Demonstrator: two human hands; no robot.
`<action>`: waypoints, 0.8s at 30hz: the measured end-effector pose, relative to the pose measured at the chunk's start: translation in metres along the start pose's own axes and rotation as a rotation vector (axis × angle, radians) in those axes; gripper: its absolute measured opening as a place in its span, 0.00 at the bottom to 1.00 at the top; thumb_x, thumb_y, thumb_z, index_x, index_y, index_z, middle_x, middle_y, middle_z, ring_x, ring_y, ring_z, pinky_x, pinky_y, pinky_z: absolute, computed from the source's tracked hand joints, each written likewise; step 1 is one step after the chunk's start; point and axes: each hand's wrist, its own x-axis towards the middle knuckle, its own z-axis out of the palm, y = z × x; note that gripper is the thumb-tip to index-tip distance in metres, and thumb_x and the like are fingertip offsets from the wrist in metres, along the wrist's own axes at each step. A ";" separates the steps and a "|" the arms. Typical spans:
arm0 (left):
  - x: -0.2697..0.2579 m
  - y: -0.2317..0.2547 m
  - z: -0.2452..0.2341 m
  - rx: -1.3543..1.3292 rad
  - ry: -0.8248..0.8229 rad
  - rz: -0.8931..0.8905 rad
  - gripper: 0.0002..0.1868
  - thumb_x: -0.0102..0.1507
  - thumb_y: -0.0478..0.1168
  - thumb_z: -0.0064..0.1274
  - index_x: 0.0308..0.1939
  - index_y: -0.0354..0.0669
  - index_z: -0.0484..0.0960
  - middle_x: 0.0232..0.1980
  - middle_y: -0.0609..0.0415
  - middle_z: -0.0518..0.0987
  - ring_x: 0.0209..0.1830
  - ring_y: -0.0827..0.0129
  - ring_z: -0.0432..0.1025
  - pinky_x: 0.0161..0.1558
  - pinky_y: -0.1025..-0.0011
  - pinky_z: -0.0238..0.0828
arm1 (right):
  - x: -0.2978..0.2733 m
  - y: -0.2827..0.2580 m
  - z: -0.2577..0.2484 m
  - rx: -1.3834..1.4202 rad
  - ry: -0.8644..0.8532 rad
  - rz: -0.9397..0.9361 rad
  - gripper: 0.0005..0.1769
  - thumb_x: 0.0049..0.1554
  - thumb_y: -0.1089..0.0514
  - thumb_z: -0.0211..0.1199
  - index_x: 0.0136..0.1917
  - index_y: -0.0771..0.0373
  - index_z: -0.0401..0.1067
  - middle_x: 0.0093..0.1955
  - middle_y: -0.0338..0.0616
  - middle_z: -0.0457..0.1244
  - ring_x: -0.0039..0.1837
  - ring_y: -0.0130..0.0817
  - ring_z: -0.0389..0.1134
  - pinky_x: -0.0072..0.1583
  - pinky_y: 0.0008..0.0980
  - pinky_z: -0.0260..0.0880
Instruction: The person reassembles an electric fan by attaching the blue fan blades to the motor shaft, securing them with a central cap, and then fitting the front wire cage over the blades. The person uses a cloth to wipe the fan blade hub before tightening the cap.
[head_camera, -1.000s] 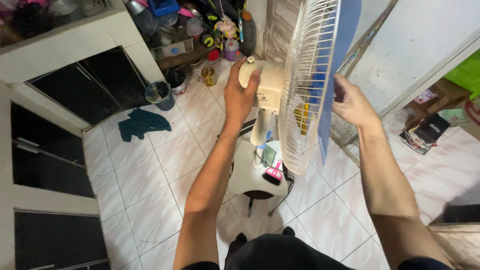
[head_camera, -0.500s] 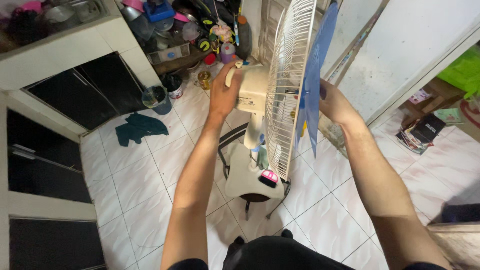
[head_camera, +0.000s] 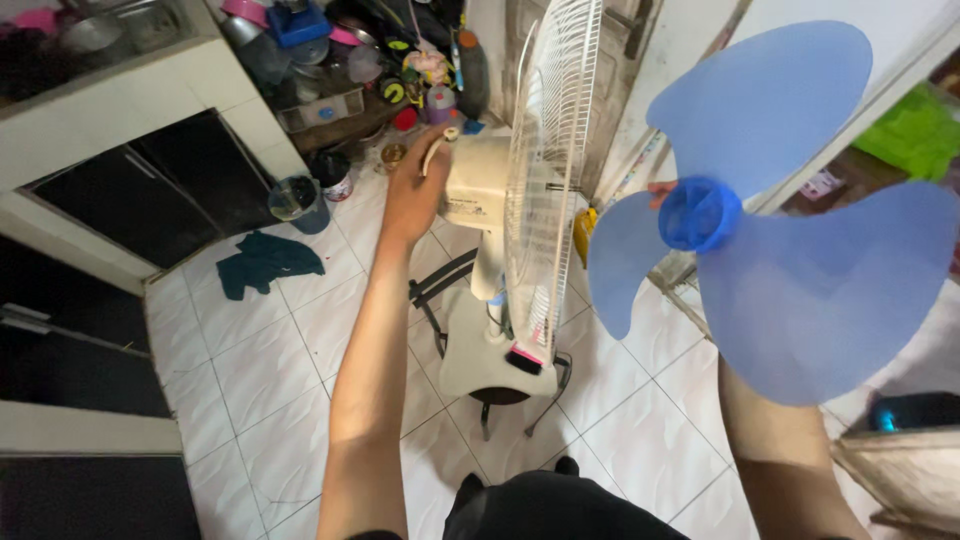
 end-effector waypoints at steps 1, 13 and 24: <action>-0.007 0.013 -0.001 0.020 0.090 0.059 0.21 0.72 0.44 0.46 0.67 0.38 0.73 0.66 0.46 0.76 0.66 0.63 0.71 0.63 0.68 0.67 | -0.004 0.005 -0.003 0.001 -0.010 -0.021 0.44 0.65 0.28 0.51 0.71 0.70 0.64 0.66 0.55 0.62 0.71 0.49 0.65 0.73 0.48 0.64; -0.180 0.198 0.076 0.024 -0.360 0.954 0.16 0.68 0.41 0.66 0.58 0.44 0.83 0.48 0.55 0.78 0.49 0.64 0.73 0.48 0.65 0.71 | -0.046 0.025 -0.020 0.008 -0.116 -0.246 0.52 0.58 0.20 0.51 0.73 0.68 0.62 0.70 0.54 0.60 0.75 0.50 0.60 0.75 0.53 0.57; -0.146 0.176 0.169 -0.021 -0.181 0.537 0.11 0.68 0.40 0.61 0.51 0.46 0.77 0.51 0.57 0.80 0.52 0.63 0.75 0.54 0.66 0.67 | -0.063 0.028 -0.023 0.043 -0.320 -0.474 0.61 0.51 0.13 0.50 0.75 0.66 0.60 0.73 0.53 0.57 0.78 0.51 0.55 0.77 0.58 0.51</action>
